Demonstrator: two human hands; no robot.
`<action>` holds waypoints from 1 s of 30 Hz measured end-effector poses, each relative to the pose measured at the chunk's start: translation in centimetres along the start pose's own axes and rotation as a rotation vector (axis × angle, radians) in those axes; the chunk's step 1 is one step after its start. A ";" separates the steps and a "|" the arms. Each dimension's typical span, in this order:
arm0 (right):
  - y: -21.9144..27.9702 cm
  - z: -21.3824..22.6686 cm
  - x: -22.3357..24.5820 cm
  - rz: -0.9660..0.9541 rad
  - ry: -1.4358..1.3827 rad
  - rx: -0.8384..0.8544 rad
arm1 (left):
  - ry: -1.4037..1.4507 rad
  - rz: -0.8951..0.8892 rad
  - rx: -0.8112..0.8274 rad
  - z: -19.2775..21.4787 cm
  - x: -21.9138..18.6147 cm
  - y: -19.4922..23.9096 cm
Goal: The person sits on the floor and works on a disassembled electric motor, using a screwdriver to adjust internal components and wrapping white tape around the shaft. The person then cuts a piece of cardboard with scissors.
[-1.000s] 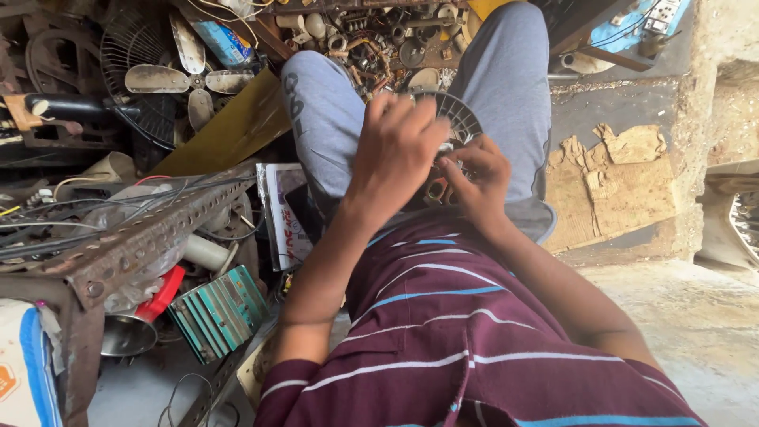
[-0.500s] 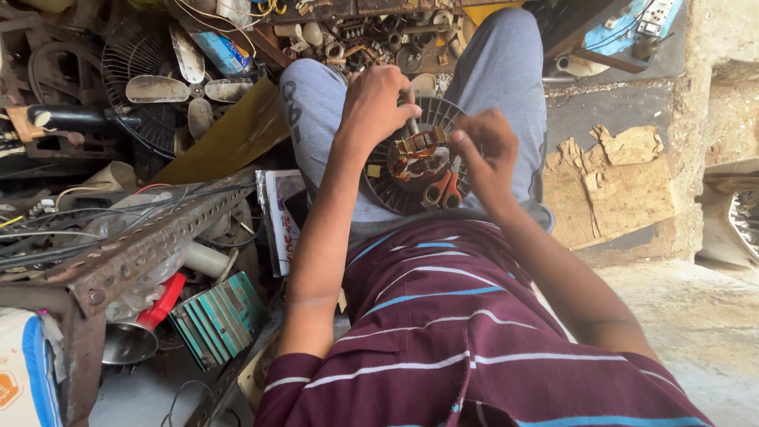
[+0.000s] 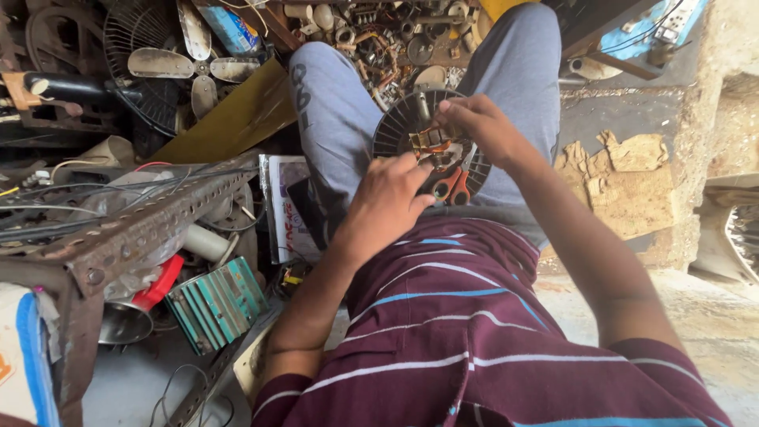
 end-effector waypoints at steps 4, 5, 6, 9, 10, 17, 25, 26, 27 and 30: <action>2.7 -1.6 0.5 0.321 -0.159 -0.258 | -0.043 0.063 0.083 -1.5 -0.7 0.6; 3.2 -1.6 0.6 0.365 -0.144 -0.293 | -0.066 0.058 0.074 -1.8 -0.8 0.6; 3.8 -1.5 0.5 0.397 -0.134 -0.329 | -0.083 0.058 0.076 -2.3 -0.7 0.7; 4.6 -1.2 -0.9 0.395 -0.052 -0.213 | -0.097 0.027 0.048 -4.3 0.7 0.7; 4.7 -1.3 -1.5 0.384 -0.153 -0.195 | -0.080 -0.008 0.006 -5.0 1.4 0.7; 4.9 -2.0 -1.6 0.209 -0.431 -0.176 | -0.003 -0.125 -0.176 -7.4 3.0 0.3; 4.1 -1.2 -0.1 0.470 0.034 -0.164 | 0.227 -0.149 -0.151 -7.1 4.4 0.8; 4.1 -1.5 0.1 0.443 0.055 -0.181 | 0.246 -0.162 -0.159 -7.1 4.8 1.1; 4.1 -1.6 0.3 0.416 0.076 -0.199 | 0.264 -0.175 -0.168 -7.2 5.1 1.5; 3.8 -1.5 0.6 0.351 0.026 -0.106 | 0.274 -0.172 -0.182 -8.4 6.0 3.0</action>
Point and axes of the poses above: each hand's wrist, its own y-axis away from the middle knuckle, its own z-axis out of the back of the hand, x = y × z, the point moved 1 cm from there along -y, towards the middle knuckle, and after that the axes turned 2 degrees about z, right-handed, at the moved point
